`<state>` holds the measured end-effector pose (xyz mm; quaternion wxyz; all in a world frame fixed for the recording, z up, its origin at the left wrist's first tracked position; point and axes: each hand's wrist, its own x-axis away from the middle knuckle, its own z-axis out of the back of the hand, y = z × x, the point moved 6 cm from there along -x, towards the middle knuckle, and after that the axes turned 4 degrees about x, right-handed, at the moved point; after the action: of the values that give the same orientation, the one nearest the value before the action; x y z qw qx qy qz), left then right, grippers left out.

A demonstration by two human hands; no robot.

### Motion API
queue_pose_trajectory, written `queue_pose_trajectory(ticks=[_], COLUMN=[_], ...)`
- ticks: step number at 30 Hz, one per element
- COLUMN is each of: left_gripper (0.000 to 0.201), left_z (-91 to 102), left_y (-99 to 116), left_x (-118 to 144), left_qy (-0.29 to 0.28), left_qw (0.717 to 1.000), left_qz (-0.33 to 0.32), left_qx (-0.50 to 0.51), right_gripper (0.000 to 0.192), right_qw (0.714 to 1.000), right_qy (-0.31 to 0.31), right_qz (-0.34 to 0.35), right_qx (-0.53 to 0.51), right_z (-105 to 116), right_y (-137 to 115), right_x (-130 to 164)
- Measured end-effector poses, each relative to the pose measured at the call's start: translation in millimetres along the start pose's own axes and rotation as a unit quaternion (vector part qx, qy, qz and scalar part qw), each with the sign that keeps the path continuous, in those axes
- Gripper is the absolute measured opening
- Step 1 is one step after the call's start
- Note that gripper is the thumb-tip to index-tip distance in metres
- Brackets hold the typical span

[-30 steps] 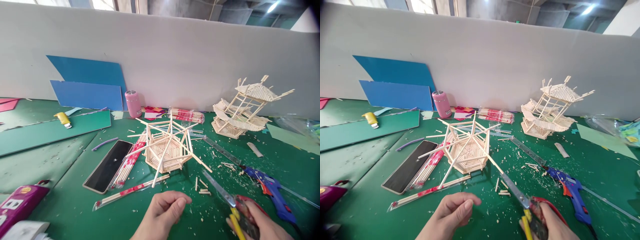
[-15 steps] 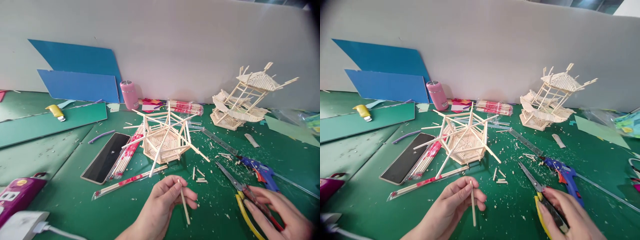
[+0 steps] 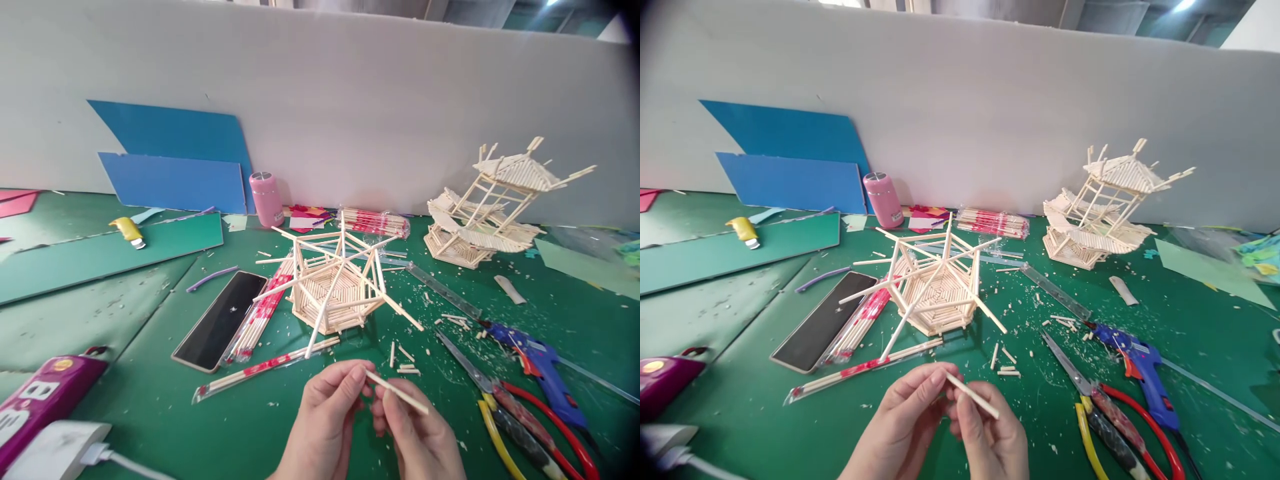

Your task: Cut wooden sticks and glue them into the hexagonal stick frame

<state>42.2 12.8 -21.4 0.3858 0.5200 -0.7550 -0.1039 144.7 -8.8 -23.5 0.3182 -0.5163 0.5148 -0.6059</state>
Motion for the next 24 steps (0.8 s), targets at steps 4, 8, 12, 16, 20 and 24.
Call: queue_pose_trajectory(ticks=[4, 8, 12, 16, 20, 24], left_gripper=[0.011, 0.010, 0.015, 0.014, 0.014, 0.015], left_z=[0.1, -5.3, -6.2, 5.8, 24.6, 32.5], left_y=[14, 28, 39, 53, 70, 84], left_x=[4, 12, 21, 26, 20, 9], left_qy=[-0.003, -0.014, 0.005, 0.035, 0.047, 0.080], left_qw=[0.991, 0.962, 0.916, 0.868, 0.844, 0.821], left_qz=[-0.100, -0.196, -0.294, -0.340, -0.333, -0.353], left_qx=[-0.083, -0.191, -0.274, -0.359, -0.418, -0.442], right_gripper=[0.025, 0.023, 0.020, 0.021, 0.023, 0.024], right_qw=[0.996, 0.987, 0.985, 0.988, 0.991, 0.990], right_qy=[-0.028, -0.060, -0.073, -0.068, -0.103, -0.122], right_qz=[-0.025, -0.041, -0.036, -0.026, 0.002, 0.005], right_qx=[-0.084, -0.143, -0.152, -0.139, -0.084, -0.063], right_z=[-8, -16, -22, -22, -25, -29], right_y=[5, 9, -4, -19, -26, -25], right_x=[-14, -19, -23, -30, -38, -42])
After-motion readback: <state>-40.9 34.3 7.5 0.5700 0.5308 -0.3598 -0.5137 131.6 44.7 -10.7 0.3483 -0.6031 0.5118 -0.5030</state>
